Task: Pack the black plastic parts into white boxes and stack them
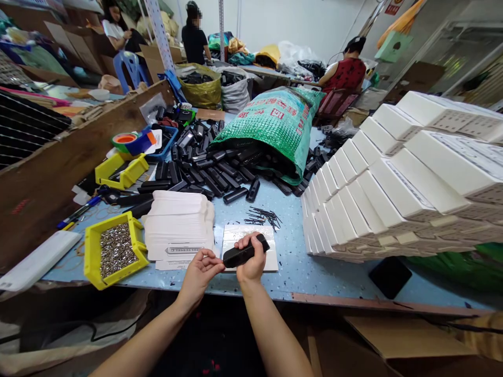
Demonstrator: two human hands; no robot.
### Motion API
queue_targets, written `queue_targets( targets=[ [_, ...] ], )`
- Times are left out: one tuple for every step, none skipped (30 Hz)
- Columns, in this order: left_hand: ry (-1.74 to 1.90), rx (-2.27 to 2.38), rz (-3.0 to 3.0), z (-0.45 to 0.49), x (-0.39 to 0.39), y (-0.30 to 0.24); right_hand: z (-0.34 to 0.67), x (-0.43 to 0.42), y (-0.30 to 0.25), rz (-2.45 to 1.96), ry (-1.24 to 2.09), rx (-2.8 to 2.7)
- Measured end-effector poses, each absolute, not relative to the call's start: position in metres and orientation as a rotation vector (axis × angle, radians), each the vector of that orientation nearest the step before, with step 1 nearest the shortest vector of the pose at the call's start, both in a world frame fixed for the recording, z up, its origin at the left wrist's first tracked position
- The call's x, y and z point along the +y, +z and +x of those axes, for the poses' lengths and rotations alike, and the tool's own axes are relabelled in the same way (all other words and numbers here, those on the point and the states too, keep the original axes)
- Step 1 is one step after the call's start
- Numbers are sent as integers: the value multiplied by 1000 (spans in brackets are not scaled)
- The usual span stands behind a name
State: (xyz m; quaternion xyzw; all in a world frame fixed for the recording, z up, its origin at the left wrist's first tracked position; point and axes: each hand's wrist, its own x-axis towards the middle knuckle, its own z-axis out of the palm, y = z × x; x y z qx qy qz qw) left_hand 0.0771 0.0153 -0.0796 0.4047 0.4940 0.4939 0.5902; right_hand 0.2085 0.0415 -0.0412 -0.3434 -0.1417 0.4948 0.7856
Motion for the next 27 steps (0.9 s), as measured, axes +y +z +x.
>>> queue_targets(
  targets=[
    [1127, 1224, 1142, 63, 19, -83, 213, 40, -46, -764, 1021, -426],
    [1092, 1306, 1373, 46, 24, -86, 219, 38, -51, -792, 976, -590],
    [1030, 1399, 1611, 27, 28, -88, 224, 38, -58, -823, 941, -782],
    [926, 1470, 1813, 9, 33, -90, 230, 38, -66, -858, 928, -975],
    [796, 1520, 1950, -8, 38, -91, 236, 40, -74, -895, 946, -1131],
    [662, 1548, 2025, -21, 43, -91, 241, 44, -83, -930, 990, -1219],
    [548, 1558, 2050, -31, 48, -91, 246, 49, -91, -969, 1038, -1219],
    [465, 1559, 2043, -37, 52, -88, 251, 56, -98, -1024, 1063, -1144],
    [411, 1550, 2024, -40, 57, -85, 255, 63, -104, -1103, 1048, -1039],
    [378, 1531, 2003, -41, 62, -79, 259, 70, -109, -1199, 990, -955],
    [359, 1504, 1984, -40, 66, -72, 262, 75, -112, -1303, 889, -922],
    [341, 1468, 1973, -39, 69, -63, 265, 78, -112, -1402, 752, -945],
    [322, 1429, 1972, -37, 71, -52, 266, 79, -109, -1475, 600, -1012],
    [312, 1378, 1957, -35, 71, -41, 264, 77, -104, -1501, 464, -1108],
    [315, 1310, 1912, -32, 70, -30, 261, 72, -97, -1477, 368, -1216],
    [326, 1229, 1832, -29, 66, -20, 254, 66, -87, -1413, 324, -1337],
    [353, 1148, 1718, -24, 61, -12, 245, 58, -77, -1327, 316, -1467],
    [397, 1081, 1582, -17, 55, -6, 233, 50, -67, -1233, 322, -1599],
    [453, 1039, 1442, -10, 48, -5, 222, 42, -57, -1144, 324, -1723],
    [510, 1023, 1315, -3, 41, -7, 211, 35, -49, -1077, 311, -1825],
    [564, 1025, 1214, 3, 35, -11, 201, 30, -44, -1041, 288, -1898],
    [612, 1018, 1131, 9, 28, -18, 195, 26, -40, -1035, 264, -1936],
    [644, 987, 1065, 12, 23, -27, 191, 23, -38, -1042, 260, -1949],
    [645, 936, 1029, 13, 19, -35, 191, 21, -37, -1049, 290, -1968],
    [641, 898, 1030, 11, 15, -42, 193, 18, -37, -1051, 355, -2008],
    [645, 899, 1072, 8, 13, -48, 198, 16, -37, -1046, 443, -2062],
    [649, 940, 1146, 3, 11, -51, 203, 14, -38, -1036, 542, -2118]
  ],
)
